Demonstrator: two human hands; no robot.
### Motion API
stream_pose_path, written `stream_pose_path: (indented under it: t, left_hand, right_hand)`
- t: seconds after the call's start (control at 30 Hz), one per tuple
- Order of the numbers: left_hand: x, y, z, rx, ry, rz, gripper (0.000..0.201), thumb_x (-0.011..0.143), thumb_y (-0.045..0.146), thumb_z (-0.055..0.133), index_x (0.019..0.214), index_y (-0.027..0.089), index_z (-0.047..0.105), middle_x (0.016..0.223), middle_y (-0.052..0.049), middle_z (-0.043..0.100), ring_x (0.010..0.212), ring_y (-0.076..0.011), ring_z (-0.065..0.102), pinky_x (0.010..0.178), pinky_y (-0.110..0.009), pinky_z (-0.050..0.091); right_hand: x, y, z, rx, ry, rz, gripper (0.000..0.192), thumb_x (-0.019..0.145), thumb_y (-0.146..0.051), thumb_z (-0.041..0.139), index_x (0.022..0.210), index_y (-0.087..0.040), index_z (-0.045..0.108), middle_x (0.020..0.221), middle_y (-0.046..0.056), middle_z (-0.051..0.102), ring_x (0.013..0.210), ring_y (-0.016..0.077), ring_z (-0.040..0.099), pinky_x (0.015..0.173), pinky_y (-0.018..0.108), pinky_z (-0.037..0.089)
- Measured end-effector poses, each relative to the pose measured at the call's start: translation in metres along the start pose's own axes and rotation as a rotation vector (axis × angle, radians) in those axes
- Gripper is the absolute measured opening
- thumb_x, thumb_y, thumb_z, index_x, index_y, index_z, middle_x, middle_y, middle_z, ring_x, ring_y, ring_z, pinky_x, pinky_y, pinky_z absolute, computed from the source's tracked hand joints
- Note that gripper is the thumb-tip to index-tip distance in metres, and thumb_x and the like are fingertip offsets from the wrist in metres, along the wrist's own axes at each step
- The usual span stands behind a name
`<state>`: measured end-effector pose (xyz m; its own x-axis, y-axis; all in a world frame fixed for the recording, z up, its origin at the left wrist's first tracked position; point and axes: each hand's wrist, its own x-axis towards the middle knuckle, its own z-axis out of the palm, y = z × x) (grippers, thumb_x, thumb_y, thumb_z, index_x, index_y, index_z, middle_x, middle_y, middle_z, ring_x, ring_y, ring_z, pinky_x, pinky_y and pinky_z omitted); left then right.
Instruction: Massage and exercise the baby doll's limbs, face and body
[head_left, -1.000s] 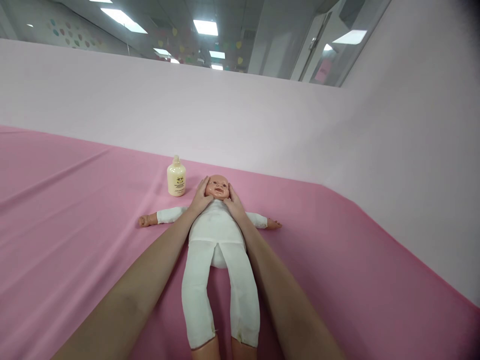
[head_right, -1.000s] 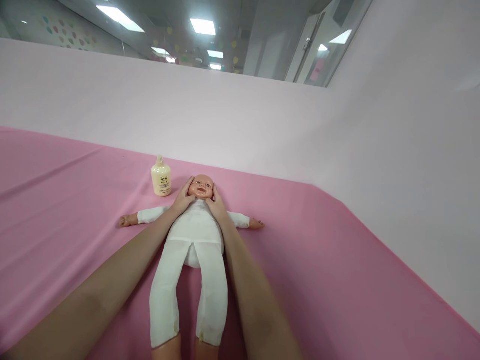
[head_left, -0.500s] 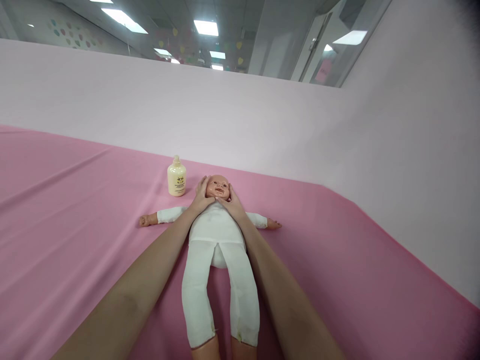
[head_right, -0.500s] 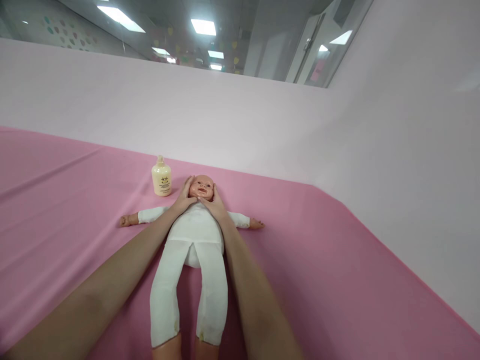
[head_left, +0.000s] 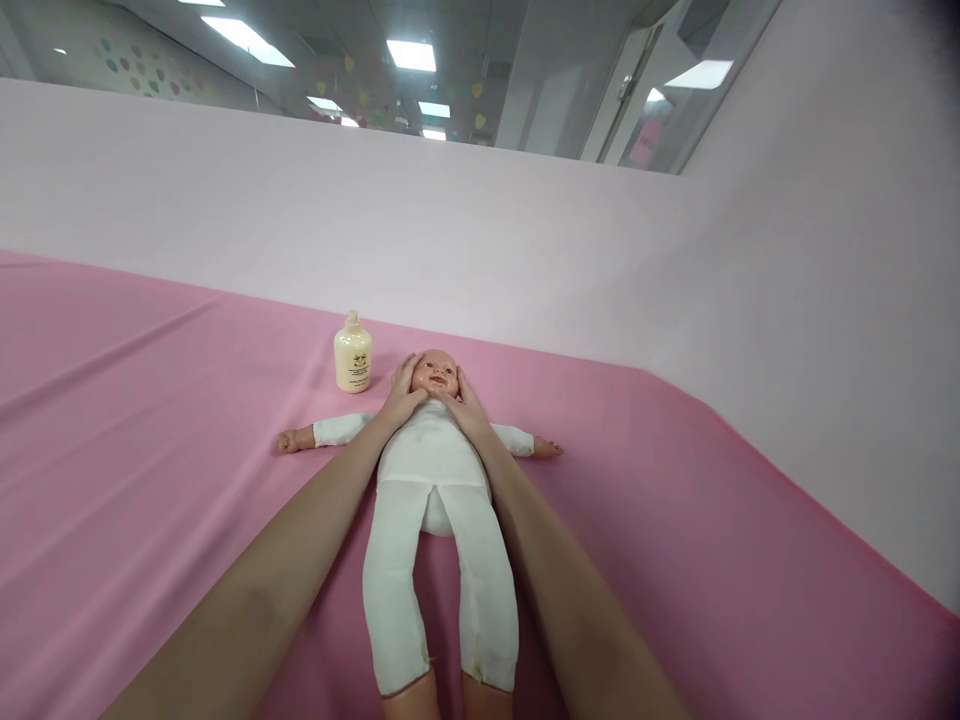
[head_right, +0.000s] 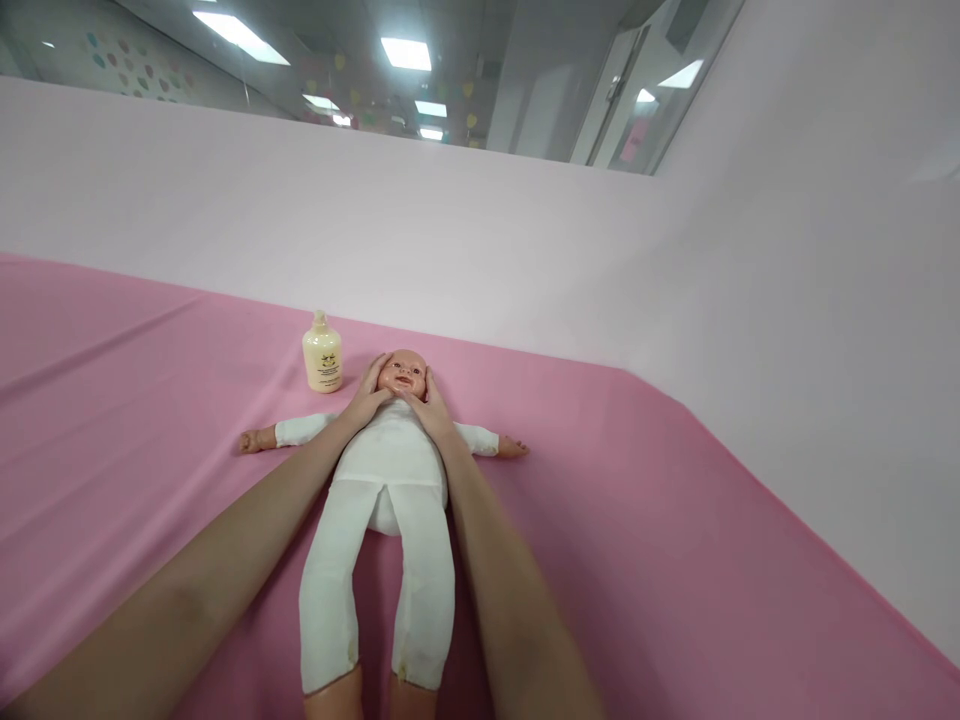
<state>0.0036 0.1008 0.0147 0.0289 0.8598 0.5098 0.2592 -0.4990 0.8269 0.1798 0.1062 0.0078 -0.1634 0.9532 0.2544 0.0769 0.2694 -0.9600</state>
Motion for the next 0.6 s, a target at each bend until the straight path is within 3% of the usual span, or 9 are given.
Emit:
stream_pose_path:
  t: [0.13, 0.33, 0.6]
  left_hand:
    - [0.0011, 0.0019, -0.0016, 0.002, -0.014, -0.02, 0.077, 0.072, 0.022, 0.054, 0.149, 0.024, 0.046, 0.159, -0.008, 0.036, 0.152, -0.029, 0.024, 0.128, -0.046, 0.016]
    - [0.0039, 0.0001, -0.0003, -0.016, -0.002, -0.042, 0.074, 0.075, 0.021, 0.044, 0.149, 0.019, 0.047, 0.158, -0.009, 0.039, 0.152, -0.0262, 0.026, 0.127, -0.043, 0.017]
    - [0.0027, -0.0013, -0.0028, -0.057, 0.008, 0.03, 0.064, 0.082, 0.022, 0.038, 0.145, 0.02, 0.052, 0.156, -0.008, 0.044, 0.149, -0.0253, 0.032, 0.127, -0.043, 0.018]
  right_hand:
    - [-0.0013, -0.0009, -0.0006, 0.006, 0.002, 0.021, 0.106, 0.078, -0.05, 0.076, 0.163, -0.026, 0.018, 0.162, 0.003, 0.036, 0.151, 0.0267, 0.034, 0.126, 0.044, 0.027]
    - [0.001, 0.0025, -0.0029, -0.013, 0.022, -0.034, 0.086, 0.086, -0.046, 0.061, 0.162, -0.028, 0.024, 0.163, -0.003, 0.035, 0.154, 0.0236, 0.027, 0.129, 0.044, 0.019]
    - [0.0068, 0.0067, -0.0044, 0.016, 0.019, 0.04, 0.084, 0.088, -0.048, 0.048, 0.163, -0.024, 0.019, 0.167, -0.001, 0.024, 0.152, 0.0265, 0.032, 0.123, 0.05, 0.032]
